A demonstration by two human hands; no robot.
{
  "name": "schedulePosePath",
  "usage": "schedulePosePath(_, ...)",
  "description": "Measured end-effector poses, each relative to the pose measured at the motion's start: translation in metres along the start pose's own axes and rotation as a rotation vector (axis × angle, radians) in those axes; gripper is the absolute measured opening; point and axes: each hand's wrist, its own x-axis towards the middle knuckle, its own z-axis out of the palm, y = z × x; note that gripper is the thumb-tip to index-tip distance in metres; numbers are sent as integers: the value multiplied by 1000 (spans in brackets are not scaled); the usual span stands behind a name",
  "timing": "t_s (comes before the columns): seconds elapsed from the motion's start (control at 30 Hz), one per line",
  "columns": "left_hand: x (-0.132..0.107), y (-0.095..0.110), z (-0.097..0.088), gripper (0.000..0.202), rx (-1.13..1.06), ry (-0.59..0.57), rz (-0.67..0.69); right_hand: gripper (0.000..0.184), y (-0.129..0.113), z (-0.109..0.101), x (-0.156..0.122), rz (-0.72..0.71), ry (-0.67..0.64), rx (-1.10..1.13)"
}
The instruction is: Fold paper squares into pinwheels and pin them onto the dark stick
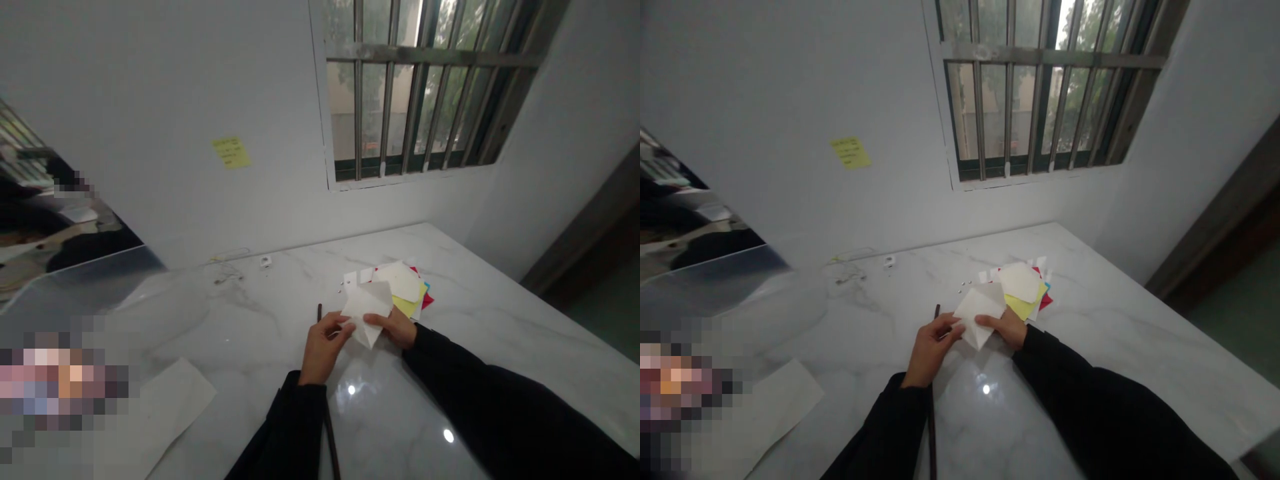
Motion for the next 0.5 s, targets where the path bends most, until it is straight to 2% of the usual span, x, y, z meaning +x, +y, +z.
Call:
schedulePosePath(0.13,1,-6,-3,36,-94,92,-66,45,-5,5,-6,-61,37,-150)
schedulePosePath(0.3,-4,-6,-1,86,-245,68,-105,40,-7,16,-11,-45,116,-204)
schedulePosePath(0.37,-5,-8,1,91,-283,59,-138,41,-7,19,-13,-45,130,-182)
schedulePosePath(0.5,-3,-12,1,90,-295,111,-145,45,-6,17,-14,32,27,-148)
